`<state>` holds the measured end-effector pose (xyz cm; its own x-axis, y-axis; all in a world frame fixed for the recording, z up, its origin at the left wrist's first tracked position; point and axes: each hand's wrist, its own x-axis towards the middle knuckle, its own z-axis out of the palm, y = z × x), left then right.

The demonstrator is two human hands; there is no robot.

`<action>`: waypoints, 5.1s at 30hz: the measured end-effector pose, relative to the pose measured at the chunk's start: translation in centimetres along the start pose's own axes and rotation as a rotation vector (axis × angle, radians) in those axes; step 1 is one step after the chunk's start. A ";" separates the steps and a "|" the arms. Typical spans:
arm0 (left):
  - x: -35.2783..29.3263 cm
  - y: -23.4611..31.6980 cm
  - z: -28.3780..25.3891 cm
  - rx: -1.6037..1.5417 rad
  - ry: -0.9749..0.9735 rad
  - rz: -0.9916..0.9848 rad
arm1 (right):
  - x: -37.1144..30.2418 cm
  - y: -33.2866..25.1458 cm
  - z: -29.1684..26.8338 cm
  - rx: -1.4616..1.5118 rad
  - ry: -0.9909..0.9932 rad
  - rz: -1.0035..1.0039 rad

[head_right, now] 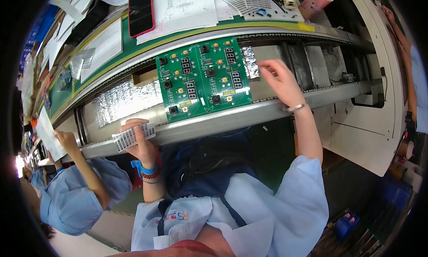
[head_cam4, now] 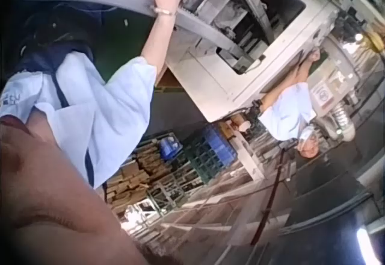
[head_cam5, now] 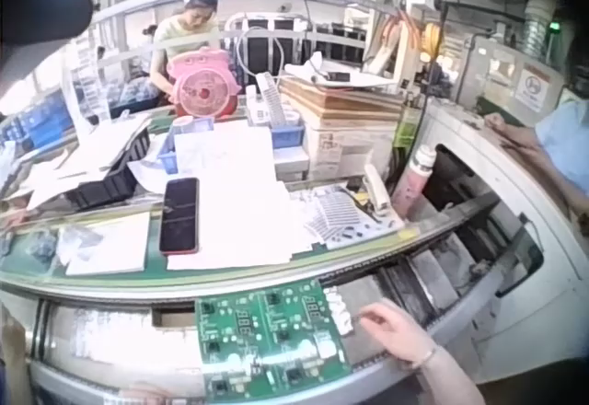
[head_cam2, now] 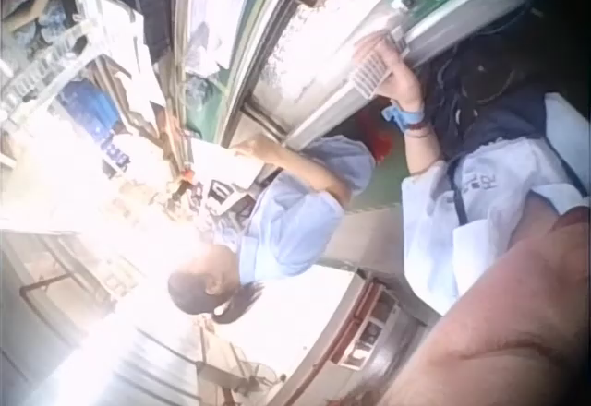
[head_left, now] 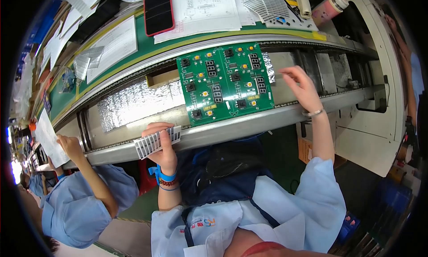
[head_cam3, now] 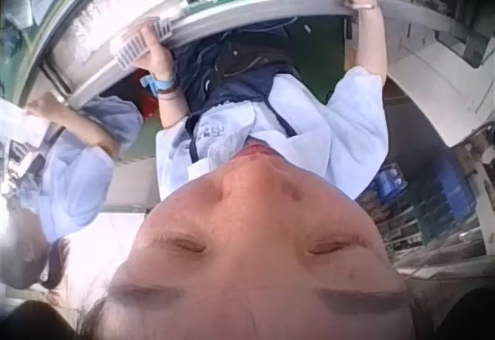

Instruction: The person assembles electronic components by hand onto a printed circuit board, using thermal paste strips and a heat sink.

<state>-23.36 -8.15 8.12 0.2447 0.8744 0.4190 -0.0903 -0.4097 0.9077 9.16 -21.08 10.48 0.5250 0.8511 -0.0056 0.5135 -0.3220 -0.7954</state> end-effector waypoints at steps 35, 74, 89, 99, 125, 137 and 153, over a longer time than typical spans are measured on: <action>-0.8 1.2 2.5 -0.002 0.104 0.062 | 4.1 -1.4 4.8 0.042 -0.474 -0.181; -1.0 1.6 4.2 0.019 0.156 0.087 | 4.2 -1.4 2.7 -0.003 -0.101 -0.492; -1.0 1.7 3.9 0.001 0.139 0.052 | 4.5 -0.3 1.4 -0.065 -0.291 -0.153; -0.9 1.7 3.8 -0.001 0.125 0.061 | 4.7 -0.3 1.1 -0.012 -0.404 -0.089; -0.7 0.8 2.4 -0.019 0.136 0.076 | 4.7 -1.4 1.8 0.058 -0.224 -0.207; -0.7 0.6 1.9 -0.014 0.133 0.070 | 4.8 -1.7 2.4 -0.007 -0.211 -0.198; -0.5 0.2 1.5 -0.009 0.127 0.086 | 5.1 -1.5 1.9 0.017 -0.229 -0.163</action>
<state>-22.09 -9.09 8.06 0.1112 0.8623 0.4941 -0.1149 -0.4827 0.8682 9.79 -15.50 10.53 0.2684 0.9632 -0.0115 0.5661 -0.1674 -0.8071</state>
